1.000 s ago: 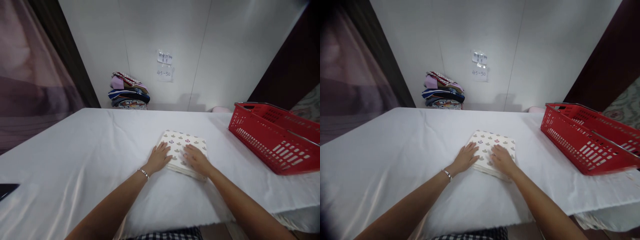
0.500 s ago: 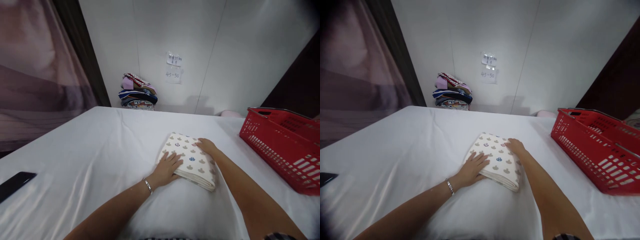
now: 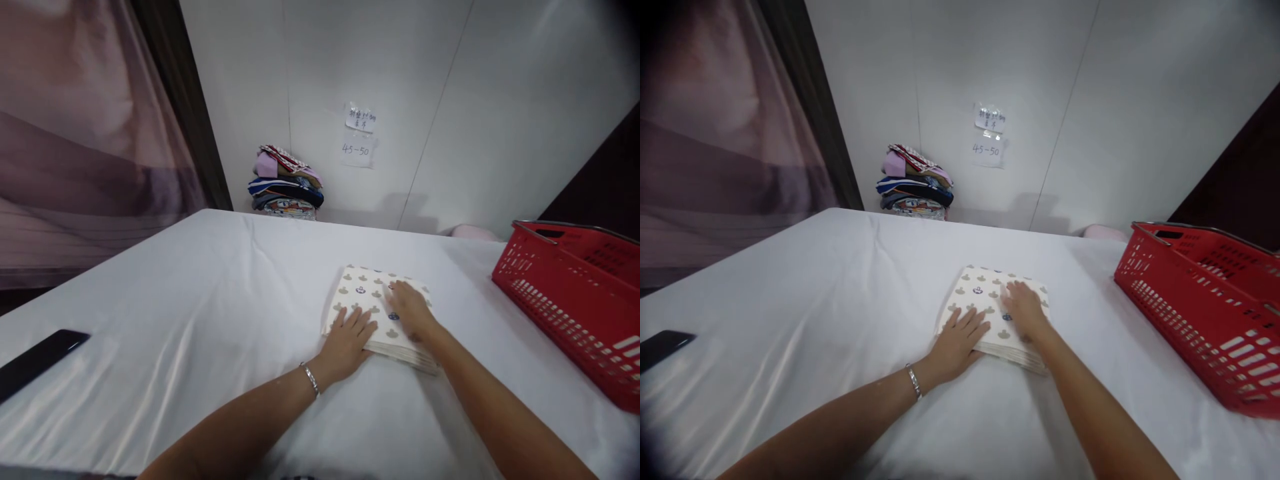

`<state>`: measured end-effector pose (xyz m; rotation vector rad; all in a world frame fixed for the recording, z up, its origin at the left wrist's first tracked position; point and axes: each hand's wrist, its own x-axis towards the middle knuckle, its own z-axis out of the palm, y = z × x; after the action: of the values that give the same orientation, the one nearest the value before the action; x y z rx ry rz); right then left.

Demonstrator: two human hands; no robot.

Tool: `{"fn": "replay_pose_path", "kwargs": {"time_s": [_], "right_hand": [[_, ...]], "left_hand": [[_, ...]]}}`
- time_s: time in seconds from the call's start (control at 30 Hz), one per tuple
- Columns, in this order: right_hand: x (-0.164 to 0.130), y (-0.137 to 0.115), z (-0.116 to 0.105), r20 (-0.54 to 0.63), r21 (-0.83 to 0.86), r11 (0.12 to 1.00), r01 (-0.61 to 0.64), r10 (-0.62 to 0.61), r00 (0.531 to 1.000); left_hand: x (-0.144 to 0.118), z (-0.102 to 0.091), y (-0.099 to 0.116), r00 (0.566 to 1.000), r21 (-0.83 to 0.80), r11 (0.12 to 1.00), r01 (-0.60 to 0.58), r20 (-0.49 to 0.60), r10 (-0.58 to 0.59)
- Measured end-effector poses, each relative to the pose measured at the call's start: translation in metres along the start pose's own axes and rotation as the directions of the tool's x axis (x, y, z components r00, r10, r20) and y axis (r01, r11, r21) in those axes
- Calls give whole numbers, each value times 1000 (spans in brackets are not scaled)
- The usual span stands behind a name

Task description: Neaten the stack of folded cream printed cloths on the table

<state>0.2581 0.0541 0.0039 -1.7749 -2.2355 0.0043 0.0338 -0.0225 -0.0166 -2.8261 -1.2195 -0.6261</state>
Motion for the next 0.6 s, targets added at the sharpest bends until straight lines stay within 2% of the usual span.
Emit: {"fn": "replay_pose_path", "kwargs": {"time_s": [0.07, 0.1, 0.23, 0.47, 0.6], "right_hand": [[-34, -13, 2, 2, 24, 990, 140, -140, 990], [-50, -17, 2, -7, 27, 985, 172, -172, 985], [-98, -15, -4, -18, 24, 992, 127, -127, 992], [-140, 3, -1, -144, 57, 994, 93, -84, 986], [-151, 7, 1, -231, 115, 990, 78, -50, 972]], "left_hand": [[-1, -1, -1, 1000, 1, 1000, -8, 8, 8], [-2, -1, -2, 1000, 2, 1000, -14, 11, 14], [-2, 0, -1, 1000, 4, 1000, -26, 3, 26], [-5, -6, -11, 998, -53, 997, -65, 7, 65], [-13, -14, -24, 999, -107, 994, -27, 16, 29]]}}
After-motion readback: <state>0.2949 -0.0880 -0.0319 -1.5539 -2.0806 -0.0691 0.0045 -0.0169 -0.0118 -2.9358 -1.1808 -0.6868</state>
